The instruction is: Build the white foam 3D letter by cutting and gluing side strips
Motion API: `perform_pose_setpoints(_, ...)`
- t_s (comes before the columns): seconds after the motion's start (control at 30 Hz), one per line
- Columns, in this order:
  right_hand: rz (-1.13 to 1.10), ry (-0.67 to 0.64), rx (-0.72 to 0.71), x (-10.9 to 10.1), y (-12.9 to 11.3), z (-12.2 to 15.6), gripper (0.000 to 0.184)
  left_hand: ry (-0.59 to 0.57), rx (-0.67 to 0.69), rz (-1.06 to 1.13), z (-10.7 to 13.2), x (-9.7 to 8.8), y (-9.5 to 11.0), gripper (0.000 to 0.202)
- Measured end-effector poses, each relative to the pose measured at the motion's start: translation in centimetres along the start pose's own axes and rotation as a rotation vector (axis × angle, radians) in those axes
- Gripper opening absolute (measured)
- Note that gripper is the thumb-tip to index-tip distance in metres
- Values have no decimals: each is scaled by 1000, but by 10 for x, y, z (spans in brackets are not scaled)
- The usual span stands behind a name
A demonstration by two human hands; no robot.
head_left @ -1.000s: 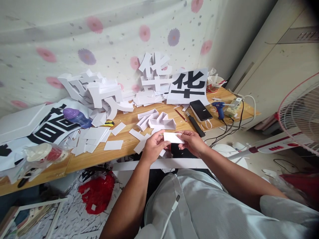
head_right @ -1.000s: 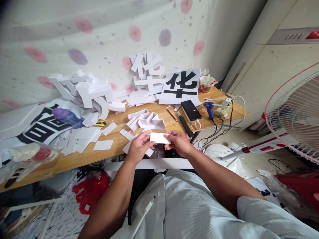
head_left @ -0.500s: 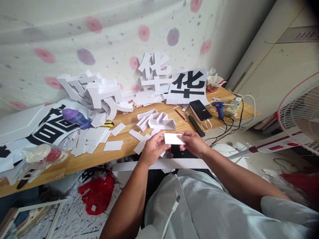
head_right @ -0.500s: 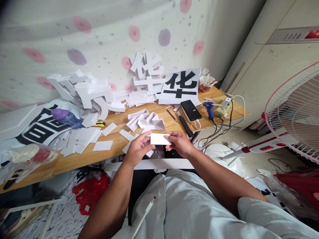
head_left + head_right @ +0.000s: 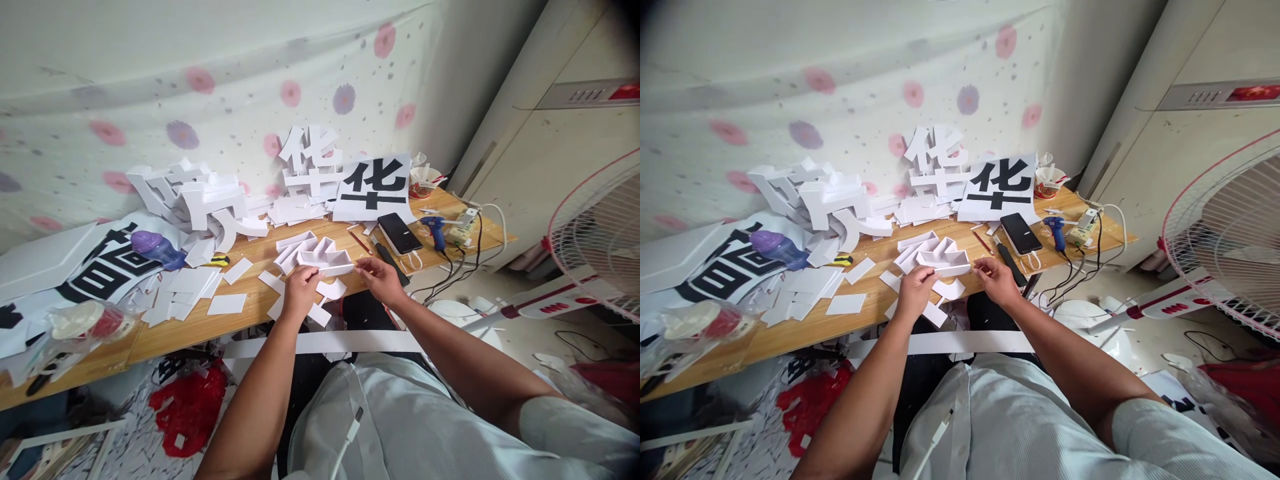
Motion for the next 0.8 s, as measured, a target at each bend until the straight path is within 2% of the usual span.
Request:
perform_pose_setpoints(0.13, -51, -47, 47, 1, 18, -17, 57, -57, -197, -18, -26, 10, -34, 14)
perform_pose_setpoints(0.23, -111, -102, 44, 4, 25, -20, 72, -84, -246, 5, -37, 16, -47, 10)
perform_pose_setpoints(0.33, -126, -134, 40, 4, 30, -18, 71, -90, -233, 20, -43, 20, -51, 11)
perform_pose_setpoints(0.53, -121, -171, 29, 4, 30, -15, 75, -82, -225, -2, -46, 25, -60, 29)
perform_pose_setpoints(0.8, -67, -241, 77, 8, 21, -17, 76, -62, -155, -125, -41, 21, -49, 34)
Point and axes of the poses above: each hand's wrist, its own z-axis away from the middle knuckle, its own x-axis out of the palm, y = z × x, the point moved 9 cm from there along -z, towards the middle knuckle, and after that the axes turned 10 degrees about -x, right-handed, at the moved point
